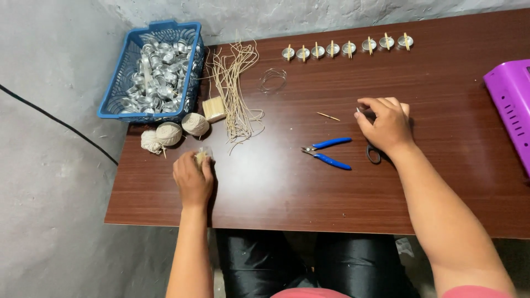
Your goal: Assembling candle wicks into metal bases using pliers to crimp and scissors to trim the wicks.
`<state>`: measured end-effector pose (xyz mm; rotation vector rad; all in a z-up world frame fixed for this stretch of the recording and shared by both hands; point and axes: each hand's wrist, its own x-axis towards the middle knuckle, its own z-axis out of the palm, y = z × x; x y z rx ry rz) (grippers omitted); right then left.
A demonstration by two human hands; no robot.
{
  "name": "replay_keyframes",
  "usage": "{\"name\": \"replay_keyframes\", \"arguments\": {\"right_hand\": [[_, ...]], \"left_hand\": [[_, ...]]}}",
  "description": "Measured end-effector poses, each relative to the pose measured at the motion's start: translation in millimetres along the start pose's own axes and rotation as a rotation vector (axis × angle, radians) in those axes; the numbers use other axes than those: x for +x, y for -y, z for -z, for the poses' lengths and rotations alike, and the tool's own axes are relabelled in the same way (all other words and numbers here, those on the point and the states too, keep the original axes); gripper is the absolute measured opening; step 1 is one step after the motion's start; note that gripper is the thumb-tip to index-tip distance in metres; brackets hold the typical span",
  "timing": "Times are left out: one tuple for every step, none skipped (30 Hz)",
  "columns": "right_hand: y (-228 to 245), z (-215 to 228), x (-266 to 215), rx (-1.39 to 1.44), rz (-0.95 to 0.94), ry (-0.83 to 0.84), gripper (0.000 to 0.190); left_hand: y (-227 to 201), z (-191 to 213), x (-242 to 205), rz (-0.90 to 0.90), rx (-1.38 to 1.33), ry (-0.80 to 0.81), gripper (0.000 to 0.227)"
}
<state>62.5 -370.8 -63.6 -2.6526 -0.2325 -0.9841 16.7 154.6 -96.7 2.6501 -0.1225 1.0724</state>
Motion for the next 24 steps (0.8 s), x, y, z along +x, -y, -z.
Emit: {"name": "replay_keyframes", "arguments": {"right_hand": [[0.3,-0.3,-0.7,0.000,0.003,-0.001,0.026],[0.6,-1.1,-1.4,-0.007,0.001,0.011,0.027],[0.3,-1.4,-2.0,-0.016,-0.002,0.022,0.029],[-1.2,-3.3,-1.0,-0.017,-0.001,0.020,0.029],[-2.4,-5.2,-2.0,-0.026,-0.001,0.017,0.029],[-3.7,-7.3,-2.9,-0.034,0.000,0.015,0.030],[2.0,-3.3,-2.1,-0.038,0.000,0.014,0.030],[7.6,0.8,-1.3,-0.013,0.008,0.020,0.031],[13.7,4.8,-1.9,0.012,0.012,0.025,0.032],[30.7,12.8,0.5,0.008,0.009,0.025,0.032],[46.9,20.7,5.7,0.085,0.046,0.049,0.031],[63.1,28.4,10.8,0.163,0.083,0.074,0.030],[82.7,36.9,14.5,0.160,0.082,0.076,0.030],[102.2,45.2,18.0,0.435,0.094,0.145,0.027],[120.4,54.3,21.9,0.706,0.105,0.212,0.025],[133.1,59.4,24.6,0.699,0.103,0.212,0.025],[145.6,64.7,28.2,0.814,0.137,0.235,0.022],[158.0,69.4,31.7,0.928,0.171,0.257,0.020],[157.1,66.3,30.3,0.917,0.164,0.257,0.020],[156.2,62.8,28.9,0.821,0.181,0.219,0.016],[156.6,58.2,29.5,0.728,0.203,0.183,0.012],[152.3,56.6,26.3,0.722,0.200,0.185,0.012],[148.4,54.1,24.1,0.706,0.176,0.155,0.012],[144.6,51.7,21.8,0.691,0.152,0.125,0.011]], "left_hand": [[-1.2,0.6,-0.6,0.002,0.000,-0.003,0.033],[-2.1,0.9,-1.0,-0.031,-0.025,-0.011,0.029],[-3.3,0.2,-0.4,-0.066,-0.052,-0.020,0.025],[-10.5,5.2,4.9,-0.066,-0.054,-0.022,0.025],[-17.7,10.9,7.6,-0.098,-0.144,-0.037,0.022],[-24.9,16.4,10.5,-0.129,-0.235,-0.053,0.020],[-41.4,26.9,18.0,-0.129,-0.239,-0.053,0.020],[-58.1,37.5,25.4,-0.162,-0.330,-0.027,0.019],[-74.2,48.5,32.9,-0.198,-0.422,0.002,0.019],[-85.9,48.3,34.8,-0.200,-0.426,0.003,0.019],[-98.1,47.2,37.8,-0.221,-0.523,0.014,0.026],[-110.2,46.2,40.9,-0.242,-0.620,0.026,0.034],[-119.8,43.0,44.2,-0.242,-0.623,0.027,0.034],[-129.5,39.7,47.3,-0.277,-0.673,0.053,0.041],[-140.6,35.2,50.8,-0.314,-0.727,0.078,0.048],[-148.3,29.4,53.0,-0.314,-0.734,0.077,0.048],[-156.4,23.3,56.0,-0.363,-0.752,0.127,0.050],[-164.5,17.0,58.9,-0.413,-0.770,0.177,0.052],[-172.6,11.9,61.4,-0.414,-0.782,0.179,0.052],[-180.5,6.8,64.0,-0.488,-0.781,0.160,0.051],[-186.8,2.6,67.8,-0.559,-0.774,0.139,0.049],[-190.3,-1.9,67.7,-0.558,-0.782,0.138,0.049],[-192.8,-6.2,68.2,-0.565,-0.797,0.132,0.049],[-195.4,-10.4,68.6,-0.571,-0.812,0.126,0.049]]}}
